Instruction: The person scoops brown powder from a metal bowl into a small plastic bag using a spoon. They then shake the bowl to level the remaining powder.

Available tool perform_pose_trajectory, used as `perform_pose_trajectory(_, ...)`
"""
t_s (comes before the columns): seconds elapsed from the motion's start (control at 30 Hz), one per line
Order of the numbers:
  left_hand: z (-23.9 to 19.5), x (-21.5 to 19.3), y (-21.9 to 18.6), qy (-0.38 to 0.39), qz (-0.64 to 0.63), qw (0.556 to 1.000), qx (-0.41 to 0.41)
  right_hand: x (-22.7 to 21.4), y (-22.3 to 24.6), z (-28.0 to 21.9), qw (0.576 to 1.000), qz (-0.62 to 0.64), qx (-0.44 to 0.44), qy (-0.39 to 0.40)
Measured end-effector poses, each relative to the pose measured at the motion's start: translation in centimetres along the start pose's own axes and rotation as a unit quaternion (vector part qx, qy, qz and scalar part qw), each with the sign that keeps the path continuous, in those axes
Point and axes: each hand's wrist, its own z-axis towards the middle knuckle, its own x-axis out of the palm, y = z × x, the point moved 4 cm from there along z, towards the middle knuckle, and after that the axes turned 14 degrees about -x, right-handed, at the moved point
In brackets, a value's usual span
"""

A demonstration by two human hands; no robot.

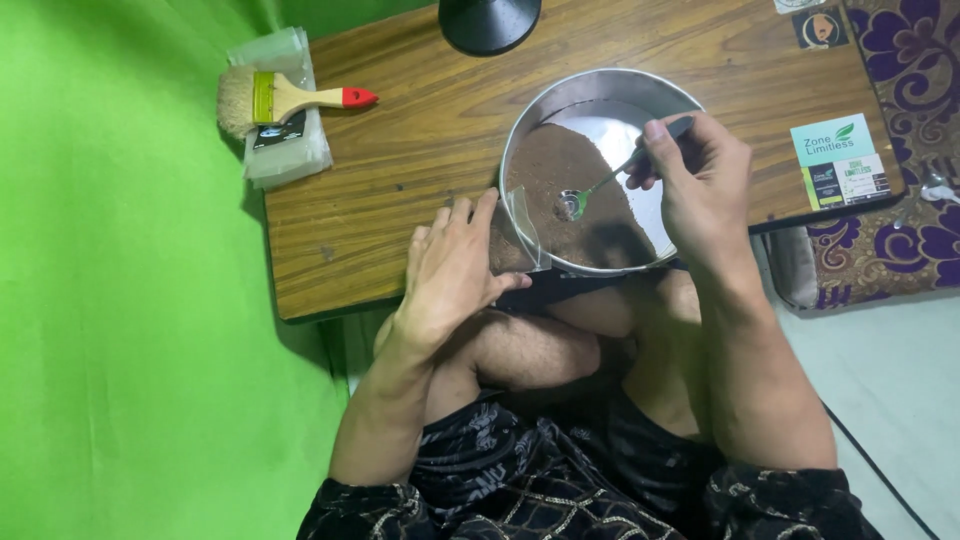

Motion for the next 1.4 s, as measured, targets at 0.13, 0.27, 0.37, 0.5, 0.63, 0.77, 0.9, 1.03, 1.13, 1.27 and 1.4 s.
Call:
perform_pose_trajectory(0.13,-0.1,-0.2,-0.1,-0.001,0.000,1.000,0.002,2.0,2.6,-0.8,0.995,-0.012,-0.081,0.048)
perform_pose_trajectory(0.27,-0.2,-0.4,-0.2,0.007,0.000,1.000,-0.001,3.5,5.0,-1.3,0.982,-0.053,-0.140,0.118)
perform_pose_trajectory(0.37,-0.4,-0.6,-0.1,0.007,-0.005,1.000,0.003,2.5,4.2,-1.2,0.981,-0.061,-0.154,0.102)
perform_pose_trajectory(0.5,-0.5,-0.8,-0.3,0.016,-0.015,1.000,0.001,1.0,4.0,-0.9,0.986,-0.058,-0.143,0.060)
perform_pose_trajectory(0.63,0.0,0.2,0.0,0.016,-0.004,1.000,0.008,-0.3,3.5,-0.6,0.984,-0.115,-0.120,0.062)
perform_pose_trajectory(0.77,-0.2,-0.2,-0.3,0.005,-0.003,1.000,0.005,0.4,3.9,-0.5,0.970,-0.181,-0.099,0.126)
perform_pose_trajectory(0.9,-0.6,-0.5,-0.2,-0.003,-0.010,1.000,0.014,0.9,4.2,-0.2,0.968,-0.182,-0.075,0.153)
perform_pose_trajectory(1.03,-1.1,-1.0,-0.5,-0.015,0.001,1.000,0.025,1.2,4.2,-0.2,0.968,-0.171,-0.073,0.172)
perform_pose_trajectory(1.13,-1.1,-0.9,-0.6,-0.006,0.009,1.000,0.022,1.3,4.0,-0.2,0.968,-0.165,-0.072,0.177)
perform_pose_trajectory(1.27,-1.2,-0.8,-0.6,0.018,0.013,1.000,0.014,1.4,3.6,-0.1,0.966,-0.162,-0.071,0.186)
perform_pose_trajectory(1.4,-1.2,-0.6,-0.5,0.021,0.015,1.000,0.016,1.6,3.5,-0.2,0.967,-0.155,-0.070,0.192)
